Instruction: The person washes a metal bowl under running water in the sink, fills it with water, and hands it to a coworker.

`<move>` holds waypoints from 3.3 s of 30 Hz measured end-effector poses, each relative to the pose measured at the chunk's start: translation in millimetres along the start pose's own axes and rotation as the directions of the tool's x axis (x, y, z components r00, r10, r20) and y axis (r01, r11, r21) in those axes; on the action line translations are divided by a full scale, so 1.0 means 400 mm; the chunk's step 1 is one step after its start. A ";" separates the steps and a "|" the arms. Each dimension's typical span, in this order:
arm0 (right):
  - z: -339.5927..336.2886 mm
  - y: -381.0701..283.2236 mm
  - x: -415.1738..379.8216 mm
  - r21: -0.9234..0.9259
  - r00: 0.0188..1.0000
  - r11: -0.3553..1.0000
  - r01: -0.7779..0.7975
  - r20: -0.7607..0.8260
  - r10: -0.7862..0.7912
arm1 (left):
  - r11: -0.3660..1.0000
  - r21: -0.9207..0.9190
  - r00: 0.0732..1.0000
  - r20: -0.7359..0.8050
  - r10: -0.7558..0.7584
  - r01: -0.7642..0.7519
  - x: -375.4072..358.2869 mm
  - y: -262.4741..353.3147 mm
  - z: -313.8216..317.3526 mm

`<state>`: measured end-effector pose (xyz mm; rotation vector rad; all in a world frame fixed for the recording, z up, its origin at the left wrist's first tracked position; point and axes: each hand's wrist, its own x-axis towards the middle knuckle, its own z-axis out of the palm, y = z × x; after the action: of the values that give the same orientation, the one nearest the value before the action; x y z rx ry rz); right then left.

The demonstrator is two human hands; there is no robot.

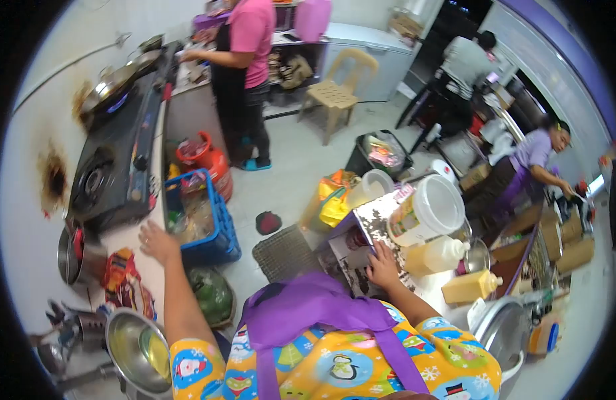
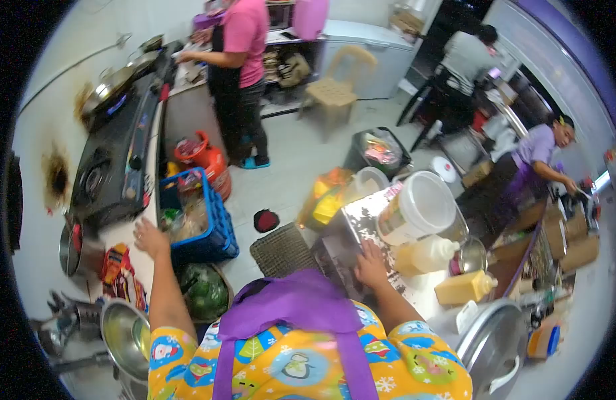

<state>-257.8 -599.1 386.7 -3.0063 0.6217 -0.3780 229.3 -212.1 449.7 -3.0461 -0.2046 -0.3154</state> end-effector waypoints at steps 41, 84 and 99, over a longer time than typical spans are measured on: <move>0.000 0.001 -0.003 0.025 0.997 0.999 -0.030 0.071 0.029 | 0.998 0.041 0.999 -0.012 0.037 -0.037 -0.015 0.007 -0.046; -0.003 -0.004 -0.003 0.052 1.000 0.999 -0.014 -0.009 0.015 | 0.999 0.022 0.999 -0.015 0.038 -0.038 -0.013 0.003 -0.041; 0.003 0.003 -0.004 -0.040 0.999 0.999 -0.023 0.044 0.025 | 0.998 0.042 0.999 -0.013 0.038 -0.037 -0.017 0.005 -0.050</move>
<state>-259.3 -599.6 385.0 -3.0320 0.6686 -0.2998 219.0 -216.8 467.5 -3.0021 -0.1508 -0.3258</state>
